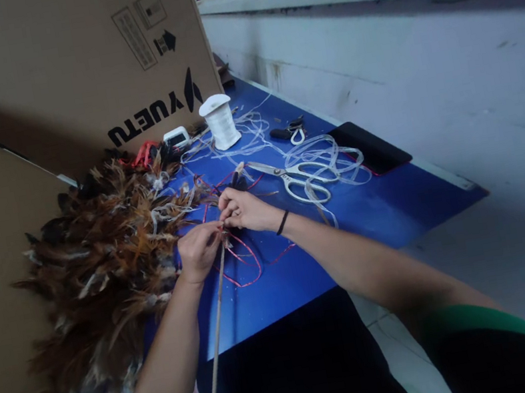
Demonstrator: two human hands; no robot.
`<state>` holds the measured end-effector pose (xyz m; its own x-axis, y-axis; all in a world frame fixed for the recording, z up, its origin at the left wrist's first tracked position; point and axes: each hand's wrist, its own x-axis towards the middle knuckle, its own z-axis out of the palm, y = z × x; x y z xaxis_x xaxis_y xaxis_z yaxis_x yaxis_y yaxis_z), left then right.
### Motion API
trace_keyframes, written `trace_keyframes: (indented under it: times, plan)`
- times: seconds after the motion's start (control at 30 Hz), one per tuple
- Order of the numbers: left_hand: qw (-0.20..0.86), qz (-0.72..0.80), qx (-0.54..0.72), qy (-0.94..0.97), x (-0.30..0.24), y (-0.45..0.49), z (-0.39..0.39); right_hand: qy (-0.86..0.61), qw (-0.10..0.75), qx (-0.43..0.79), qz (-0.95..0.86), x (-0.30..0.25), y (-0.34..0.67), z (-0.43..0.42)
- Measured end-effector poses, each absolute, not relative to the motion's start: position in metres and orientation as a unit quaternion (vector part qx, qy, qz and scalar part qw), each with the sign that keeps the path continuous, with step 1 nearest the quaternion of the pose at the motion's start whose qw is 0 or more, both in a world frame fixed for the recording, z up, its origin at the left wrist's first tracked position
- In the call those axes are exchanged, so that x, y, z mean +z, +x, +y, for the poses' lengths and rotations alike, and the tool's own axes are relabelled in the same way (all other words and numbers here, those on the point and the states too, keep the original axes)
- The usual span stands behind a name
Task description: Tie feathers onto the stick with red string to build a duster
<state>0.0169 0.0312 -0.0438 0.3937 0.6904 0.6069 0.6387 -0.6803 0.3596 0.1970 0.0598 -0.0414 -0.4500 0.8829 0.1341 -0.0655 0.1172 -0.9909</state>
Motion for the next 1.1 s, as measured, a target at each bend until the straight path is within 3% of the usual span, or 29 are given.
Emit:
trace_keyframes:
  times: [0.43, 0.67, 0.93, 1.1]
  plan:
    - [0.016, 0.390, 0.395, 0.832, -0.053, 0.016, 0.031, -0.333, 0.442, 0.526, -0.645, -0.049, 0.194, 0.060]
    - [0.040, 0.420, 0.390, 0.818, -0.058, 0.017, 0.032, -0.346, 0.440, 0.561, -0.610, -0.046, 0.195, 0.057]
    - [-0.108, 0.307, 0.424, 0.845, -0.060, 0.016, 0.038, -0.348, 0.404, 0.594, -0.603, -0.040, 0.193, 0.054]
    - [-0.125, 0.287, 0.435, 0.844, -0.056, 0.018, 0.038, -0.359, 0.411, 0.594, -0.591, -0.040, 0.195, 0.056]
